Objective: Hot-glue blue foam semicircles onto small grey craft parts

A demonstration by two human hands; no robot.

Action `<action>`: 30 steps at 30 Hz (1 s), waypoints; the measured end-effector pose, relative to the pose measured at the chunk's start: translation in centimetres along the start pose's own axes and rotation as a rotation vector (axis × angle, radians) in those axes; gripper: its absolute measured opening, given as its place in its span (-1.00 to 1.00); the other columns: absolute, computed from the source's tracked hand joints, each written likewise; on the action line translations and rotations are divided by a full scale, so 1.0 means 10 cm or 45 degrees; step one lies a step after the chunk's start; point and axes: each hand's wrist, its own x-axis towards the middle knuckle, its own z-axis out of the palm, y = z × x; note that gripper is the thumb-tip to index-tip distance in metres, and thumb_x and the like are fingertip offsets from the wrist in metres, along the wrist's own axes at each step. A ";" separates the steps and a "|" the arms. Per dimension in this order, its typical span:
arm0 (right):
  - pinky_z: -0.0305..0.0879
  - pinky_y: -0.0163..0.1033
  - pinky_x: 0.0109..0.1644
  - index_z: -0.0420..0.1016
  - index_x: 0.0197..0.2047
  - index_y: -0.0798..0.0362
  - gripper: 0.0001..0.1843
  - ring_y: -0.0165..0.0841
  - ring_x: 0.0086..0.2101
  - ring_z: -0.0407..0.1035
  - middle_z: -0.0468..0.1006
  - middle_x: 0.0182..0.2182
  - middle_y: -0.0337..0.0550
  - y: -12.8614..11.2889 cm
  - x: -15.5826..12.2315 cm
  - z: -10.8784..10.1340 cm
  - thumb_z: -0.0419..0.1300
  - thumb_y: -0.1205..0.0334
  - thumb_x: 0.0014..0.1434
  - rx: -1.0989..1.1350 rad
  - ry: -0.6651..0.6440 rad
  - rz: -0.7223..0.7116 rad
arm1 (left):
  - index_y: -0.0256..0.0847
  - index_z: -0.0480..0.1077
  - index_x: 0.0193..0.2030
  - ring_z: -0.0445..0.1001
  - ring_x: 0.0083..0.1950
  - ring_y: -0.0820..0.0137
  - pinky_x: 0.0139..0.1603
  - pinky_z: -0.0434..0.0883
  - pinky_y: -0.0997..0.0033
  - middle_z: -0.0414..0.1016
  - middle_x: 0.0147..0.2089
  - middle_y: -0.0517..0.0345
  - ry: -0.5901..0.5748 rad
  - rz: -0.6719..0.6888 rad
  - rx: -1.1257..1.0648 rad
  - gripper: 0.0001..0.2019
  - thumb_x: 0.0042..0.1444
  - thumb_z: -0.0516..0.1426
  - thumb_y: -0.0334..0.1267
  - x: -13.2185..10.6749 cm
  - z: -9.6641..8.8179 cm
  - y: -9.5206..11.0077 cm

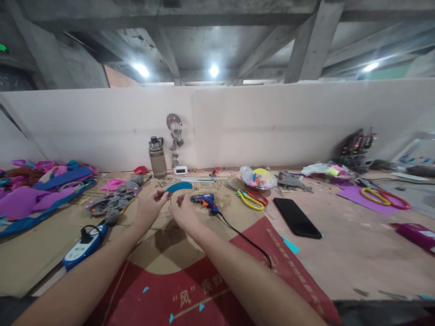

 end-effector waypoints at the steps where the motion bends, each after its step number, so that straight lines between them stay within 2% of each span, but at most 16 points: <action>1: 0.29 -0.15 -0.07 0.18 -0.21 0.02 -0.63 -0.30 -0.22 0.40 0.44 -0.27 -0.16 0.01 0.02 0.10 0.21 0.25 -0.10 0.057 -0.008 0.021 | -0.19 0.48 -0.36 0.50 -0.38 0.39 -0.28 0.40 0.43 0.56 -0.40 0.14 0.027 0.032 0.045 -0.87 0.02 0.13 -0.23 0.00 -0.01 -0.01; 4: 0.30 -0.26 -0.29 0.19 -0.21 0.00 -0.66 -0.42 -0.42 0.34 0.39 -0.40 -0.29 0.02 0.06 0.24 0.19 0.18 -0.06 0.313 -0.070 0.008 | -0.19 0.49 -0.35 0.49 -0.36 0.39 -0.27 0.38 0.43 0.56 -0.41 0.16 0.078 0.040 0.022 -0.87 0.02 0.15 -0.23 0.01 -0.04 -0.04; 7: 0.18 -0.35 -0.43 0.29 -0.34 0.02 -0.77 -0.47 -0.50 0.19 0.29 -0.50 -0.35 0.02 0.09 0.21 0.19 0.09 -0.02 0.268 -0.080 -0.141 | -0.20 0.50 -0.36 0.49 -0.35 0.39 -0.26 0.39 0.44 0.55 -0.40 0.14 0.036 -0.107 -0.189 -0.86 0.01 0.19 -0.19 0.02 -0.03 -0.07; 12: 0.18 -0.29 -0.29 0.40 -0.39 0.06 -0.80 -0.42 -0.42 0.22 0.40 -0.46 -0.27 0.01 0.13 0.02 0.13 0.09 0.06 0.128 0.054 -0.335 | -0.25 0.46 -0.36 0.53 -0.30 0.39 -0.13 0.47 0.34 0.54 -0.36 0.14 -0.072 -0.428 -0.739 -0.76 -0.06 0.26 -0.10 0.00 0.07 -0.05; 16: 0.16 -0.27 -0.26 0.42 -0.40 0.09 -0.78 -0.41 -0.42 0.23 0.43 -0.47 -0.25 -0.02 0.11 -0.06 0.15 0.09 0.05 0.106 0.143 -0.271 | -0.30 0.44 -0.35 0.54 -0.29 0.42 -0.07 0.48 0.30 0.55 -0.34 0.11 -0.103 -0.512 -0.904 -0.73 -0.09 0.29 -0.13 -0.03 0.13 -0.04; 25: 0.19 -0.27 -0.27 0.44 -0.39 0.08 -0.77 -0.40 -0.41 0.28 0.49 -0.44 -0.21 -0.01 0.08 -0.06 0.17 0.07 0.03 0.203 0.190 -0.239 | -0.32 0.43 -0.37 0.55 -0.29 0.44 -0.06 0.49 0.33 0.56 -0.34 0.09 -0.086 -0.585 -1.063 -0.79 -0.08 0.29 -0.23 -0.06 0.14 0.04; 30: 0.15 -0.30 -0.38 0.44 -0.42 0.07 -0.74 -0.43 -0.51 0.20 0.46 -0.51 -0.23 -0.01 0.07 -0.09 0.18 0.02 0.02 0.235 0.174 -0.192 | -0.33 0.43 -0.37 0.56 -0.31 0.43 -0.13 0.48 0.39 0.57 -0.33 0.06 -0.089 -0.620 -1.104 -0.81 -0.07 0.28 -0.25 -0.07 0.15 0.09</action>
